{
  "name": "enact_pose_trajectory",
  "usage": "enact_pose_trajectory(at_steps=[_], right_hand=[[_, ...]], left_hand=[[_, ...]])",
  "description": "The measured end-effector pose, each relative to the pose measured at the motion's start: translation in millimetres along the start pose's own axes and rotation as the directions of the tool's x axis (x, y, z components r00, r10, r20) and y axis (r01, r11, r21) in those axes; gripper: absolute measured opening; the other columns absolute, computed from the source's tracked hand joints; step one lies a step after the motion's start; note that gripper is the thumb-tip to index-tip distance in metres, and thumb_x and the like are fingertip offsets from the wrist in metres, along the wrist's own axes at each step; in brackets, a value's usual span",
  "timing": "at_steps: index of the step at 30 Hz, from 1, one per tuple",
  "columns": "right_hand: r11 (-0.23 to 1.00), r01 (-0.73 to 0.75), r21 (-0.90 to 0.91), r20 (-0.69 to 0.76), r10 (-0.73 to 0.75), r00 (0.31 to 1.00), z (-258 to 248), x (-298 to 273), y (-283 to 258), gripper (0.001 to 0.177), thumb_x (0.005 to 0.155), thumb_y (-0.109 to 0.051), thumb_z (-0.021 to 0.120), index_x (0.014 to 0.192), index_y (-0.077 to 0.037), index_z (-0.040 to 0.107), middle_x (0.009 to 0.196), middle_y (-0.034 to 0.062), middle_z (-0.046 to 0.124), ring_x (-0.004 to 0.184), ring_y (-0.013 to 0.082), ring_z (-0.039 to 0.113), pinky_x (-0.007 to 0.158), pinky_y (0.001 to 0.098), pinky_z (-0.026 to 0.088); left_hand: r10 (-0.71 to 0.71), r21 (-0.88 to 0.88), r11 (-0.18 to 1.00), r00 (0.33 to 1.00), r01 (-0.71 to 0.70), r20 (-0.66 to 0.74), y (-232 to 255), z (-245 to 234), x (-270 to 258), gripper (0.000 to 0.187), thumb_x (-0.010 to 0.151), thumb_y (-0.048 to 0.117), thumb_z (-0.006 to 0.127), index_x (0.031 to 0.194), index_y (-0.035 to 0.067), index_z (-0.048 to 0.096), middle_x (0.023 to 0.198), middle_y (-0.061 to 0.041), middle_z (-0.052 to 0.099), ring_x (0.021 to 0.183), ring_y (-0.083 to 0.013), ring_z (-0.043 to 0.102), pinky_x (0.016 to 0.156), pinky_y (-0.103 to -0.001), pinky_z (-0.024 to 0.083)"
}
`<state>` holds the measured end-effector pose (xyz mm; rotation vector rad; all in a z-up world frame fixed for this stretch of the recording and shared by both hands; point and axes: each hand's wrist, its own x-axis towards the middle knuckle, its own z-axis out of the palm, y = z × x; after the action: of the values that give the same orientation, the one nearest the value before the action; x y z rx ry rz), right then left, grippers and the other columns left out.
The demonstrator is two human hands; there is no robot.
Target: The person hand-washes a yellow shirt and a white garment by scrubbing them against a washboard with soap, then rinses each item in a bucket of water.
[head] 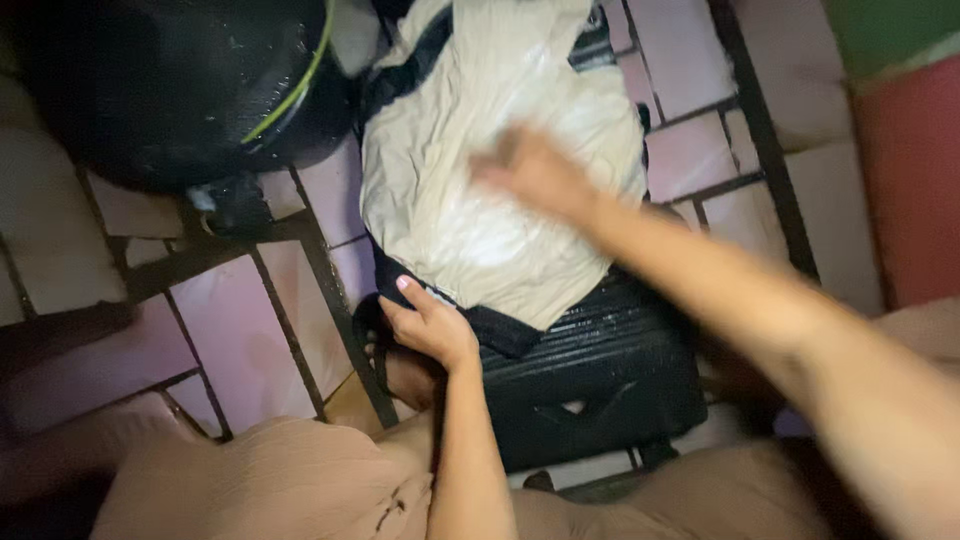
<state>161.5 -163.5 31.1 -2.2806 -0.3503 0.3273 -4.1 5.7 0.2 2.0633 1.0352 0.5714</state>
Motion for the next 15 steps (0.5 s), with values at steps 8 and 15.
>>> enact_pose_trajectory(at_steps=[8, 15], right_hand=[[0.998, 0.053, 0.043, 0.091, -0.057, 0.994, 40, -31, -41, 0.050, 0.086, -0.049, 0.078, 0.093, -0.001, 0.068, 0.089, 0.0251, 0.065, 0.087, 0.0390, 0.066, 0.080, 0.0485, 0.052], [0.828, 0.192, -0.527, -0.419, -0.450, 0.789, -7, 25, 30, 0.026, 0.099, -0.026, 0.072, 0.118, -0.008, 0.072, 0.087, 0.0211, 0.061, 0.083, 0.0404, 0.059, 0.070, 0.0491, 0.046]], left_hand=[[-0.041, -0.023, 0.999, 0.999, 0.040, -0.028, 9, 0, -3, 0.060, 0.106, 0.036, 0.052, 0.128, -0.020, 0.053, 0.122, -0.041, 0.061, 0.112, -0.0536, 0.060, 0.098, -0.053, 0.046], [-0.196, -0.028, 0.981, 0.975, 0.194, -0.102, 17, -15, -18, 0.055, 0.105, 0.035, 0.050, 0.120, -0.018, 0.060, 0.111, -0.039, 0.067, 0.102, -0.0529, 0.063, 0.090, -0.053, 0.049]])
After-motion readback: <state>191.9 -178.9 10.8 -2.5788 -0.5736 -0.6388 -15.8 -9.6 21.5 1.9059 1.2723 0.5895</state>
